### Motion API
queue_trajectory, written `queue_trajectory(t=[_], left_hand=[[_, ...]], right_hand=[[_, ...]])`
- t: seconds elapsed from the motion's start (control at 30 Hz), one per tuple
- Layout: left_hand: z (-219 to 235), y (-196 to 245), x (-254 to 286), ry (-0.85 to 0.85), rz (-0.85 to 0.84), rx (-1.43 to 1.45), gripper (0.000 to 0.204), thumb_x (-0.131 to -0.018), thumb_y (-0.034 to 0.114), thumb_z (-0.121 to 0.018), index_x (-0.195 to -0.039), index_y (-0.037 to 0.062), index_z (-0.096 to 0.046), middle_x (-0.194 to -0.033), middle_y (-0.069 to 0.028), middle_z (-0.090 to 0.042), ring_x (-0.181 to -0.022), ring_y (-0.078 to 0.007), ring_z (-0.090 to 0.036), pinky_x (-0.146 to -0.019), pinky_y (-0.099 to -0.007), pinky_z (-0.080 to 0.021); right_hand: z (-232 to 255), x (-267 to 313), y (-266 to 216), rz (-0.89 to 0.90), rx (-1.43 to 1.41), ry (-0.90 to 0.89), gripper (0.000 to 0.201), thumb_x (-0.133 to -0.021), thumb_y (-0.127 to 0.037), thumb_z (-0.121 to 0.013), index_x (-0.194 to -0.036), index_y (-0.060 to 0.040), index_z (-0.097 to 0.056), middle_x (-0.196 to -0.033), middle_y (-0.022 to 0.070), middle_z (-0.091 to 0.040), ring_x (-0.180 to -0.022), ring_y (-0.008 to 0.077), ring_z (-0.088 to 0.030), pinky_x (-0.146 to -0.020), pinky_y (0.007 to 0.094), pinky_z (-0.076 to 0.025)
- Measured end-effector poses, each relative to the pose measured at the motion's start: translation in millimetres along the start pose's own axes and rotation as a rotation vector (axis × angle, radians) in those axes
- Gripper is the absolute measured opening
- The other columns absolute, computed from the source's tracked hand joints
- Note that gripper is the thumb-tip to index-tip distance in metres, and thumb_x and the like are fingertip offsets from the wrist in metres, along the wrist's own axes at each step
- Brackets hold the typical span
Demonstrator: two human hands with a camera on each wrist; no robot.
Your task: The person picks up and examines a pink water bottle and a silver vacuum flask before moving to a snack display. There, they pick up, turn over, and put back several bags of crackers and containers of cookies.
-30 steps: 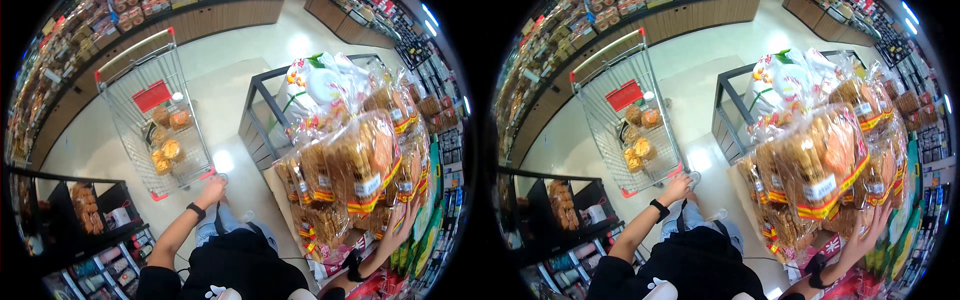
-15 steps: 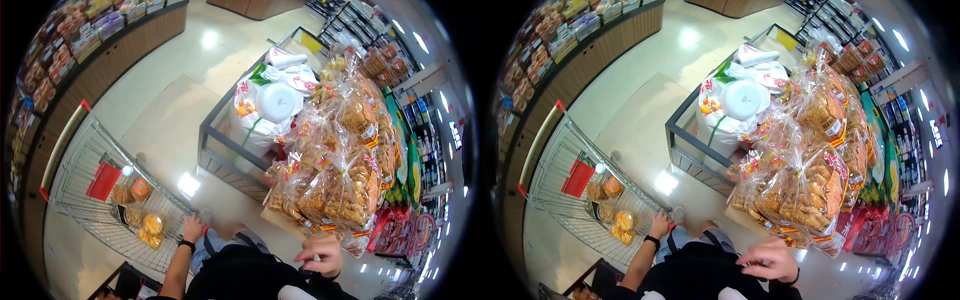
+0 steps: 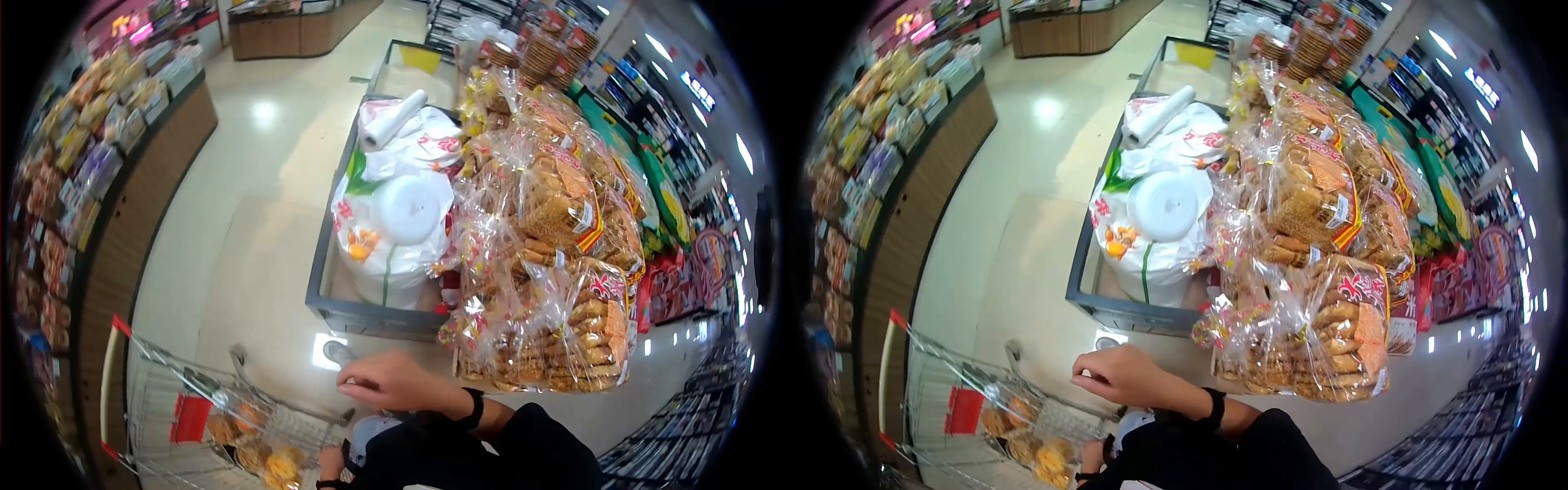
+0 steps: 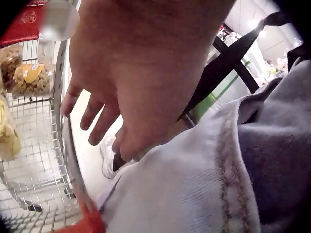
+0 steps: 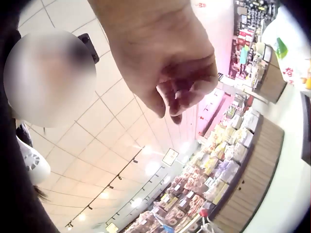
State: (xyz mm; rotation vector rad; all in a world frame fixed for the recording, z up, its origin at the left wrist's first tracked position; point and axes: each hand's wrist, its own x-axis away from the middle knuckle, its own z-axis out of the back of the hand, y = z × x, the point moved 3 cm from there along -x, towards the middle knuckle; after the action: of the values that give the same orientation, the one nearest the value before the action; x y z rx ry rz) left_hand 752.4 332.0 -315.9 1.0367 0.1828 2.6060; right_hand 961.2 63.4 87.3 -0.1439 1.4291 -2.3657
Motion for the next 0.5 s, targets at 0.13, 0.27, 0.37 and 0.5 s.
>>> queue_trajectory(t=[0.13,0.27,0.37,0.5], left_hand=[[38,-75,-19,0.107,-0.105,-0.364,0.028,-0.077,0.019,-0.054,-0.104,0.0141,-0.061,-0.094,-0.009,-0.064,-0.091,-0.0261,-0.057,-0.071,-0.0419,-0.044],[130,-122,-87,0.051,-0.077,-0.357,0.028,-0.078,0.02,-0.054,-0.104,0.0125,-0.061,-0.093,-0.0091,-0.063,-0.089,-0.0253,-0.056,-0.07,-0.0408,-0.044],[198,-143,-146,0.027,-0.018,-0.242,0.028,-0.079,0.021,-0.054,-0.104,0.0112,-0.06,-0.093,-0.0092,-0.063,-0.087,-0.0246,-0.056,-0.069,-0.0399,-0.044],[269,-163,-214,0.014,0.034,-0.059,0.028,-0.079,0.022,-0.054,-0.104,0.0095,-0.059,-0.092,-0.0093,-0.062,-0.085,-0.0238,-0.055,-0.068,-0.0388,-0.043]], right_hand=[[3,-45,29,0.029,0.086,0.161,0.016,-0.085,-0.023,-0.056,-0.084,-0.0071,-0.057,-0.071,0.0083,-0.06,-0.065,0.0265,-0.058,-0.057,0.0346,-0.045],[27,-84,60,-0.113,0.11,0.276,0.018,-0.086,-0.024,-0.055,-0.086,-0.0066,-0.056,-0.074,0.0088,-0.061,-0.067,0.0272,-0.059,-0.058,0.0353,-0.045],[48,-105,78,-0.178,0.128,0.482,0.017,-0.085,-0.023,-0.055,-0.087,-0.0066,-0.059,-0.075,0.0097,-0.061,-0.068,0.028,-0.059,-0.06,0.0357,-0.046],[65,-134,90,-0.247,0.253,0.649,0.016,-0.083,-0.021,-0.057,-0.087,-0.0057,-0.06,-0.074,0.0105,-0.062,-0.071,0.0286,-0.06,-0.062,0.0363,-0.046]])
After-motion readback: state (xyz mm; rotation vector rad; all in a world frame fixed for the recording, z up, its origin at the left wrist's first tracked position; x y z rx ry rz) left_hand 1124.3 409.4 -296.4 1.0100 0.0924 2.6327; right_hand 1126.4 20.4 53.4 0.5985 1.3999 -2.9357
